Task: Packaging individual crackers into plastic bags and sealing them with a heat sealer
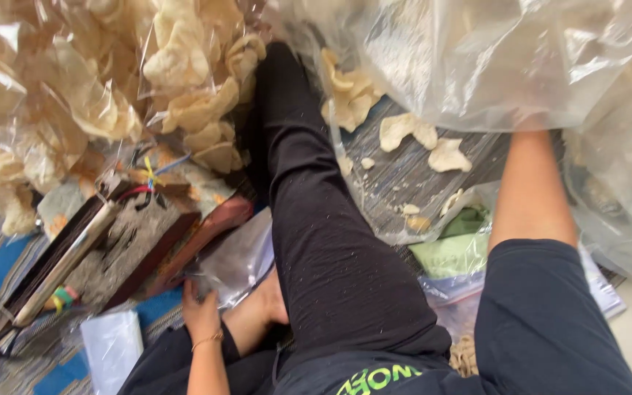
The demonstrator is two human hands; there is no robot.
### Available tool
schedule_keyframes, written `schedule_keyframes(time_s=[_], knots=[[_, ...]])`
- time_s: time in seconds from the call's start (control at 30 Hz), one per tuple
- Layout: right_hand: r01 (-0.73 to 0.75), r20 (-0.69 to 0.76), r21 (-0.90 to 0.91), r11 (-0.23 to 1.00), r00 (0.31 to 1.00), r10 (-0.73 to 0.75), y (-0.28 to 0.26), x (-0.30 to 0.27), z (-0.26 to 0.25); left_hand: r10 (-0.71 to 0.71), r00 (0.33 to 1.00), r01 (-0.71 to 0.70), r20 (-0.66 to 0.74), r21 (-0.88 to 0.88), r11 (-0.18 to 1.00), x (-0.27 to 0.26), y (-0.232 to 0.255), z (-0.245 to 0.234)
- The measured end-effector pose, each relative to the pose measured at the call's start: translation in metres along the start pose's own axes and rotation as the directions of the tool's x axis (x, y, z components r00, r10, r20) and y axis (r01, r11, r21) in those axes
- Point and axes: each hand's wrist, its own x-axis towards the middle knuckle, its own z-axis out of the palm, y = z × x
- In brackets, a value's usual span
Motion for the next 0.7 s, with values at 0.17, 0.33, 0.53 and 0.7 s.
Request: schedule_keyframes(time_s=[0.17, 0.33, 0.53, 0.7], knots=[[0.014, 0.033, -0.118, 0.993, 0.999, -0.010, -0.040, -0.034, 0.031, -0.298, 0.876, 0.389, 0.379, -0.190, 0.902, -0.011, 0.037, -0.013], [0.015, 0.136, -0.270, 0.963, 0.990, 0.022, -0.062, -0.044, 0.040, -0.234, 0.933, 0.295, 0.272, -0.211, 0.932, 0.000, 0.024, -0.018], [0.060, 0.245, -0.423, 0.904, 0.968, 0.050, -0.074, -0.062, 0.039, -0.170, 0.955, 0.212, 0.242, -0.160, 0.964, 0.001, 0.064, -0.022], [0.095, 0.313, -0.530, 0.842, 0.945, 0.090, -0.093, -0.107, 0.082, -0.224, 0.945, 0.247, 0.238, -0.070, 0.967, -0.009, 0.088, -0.025]])
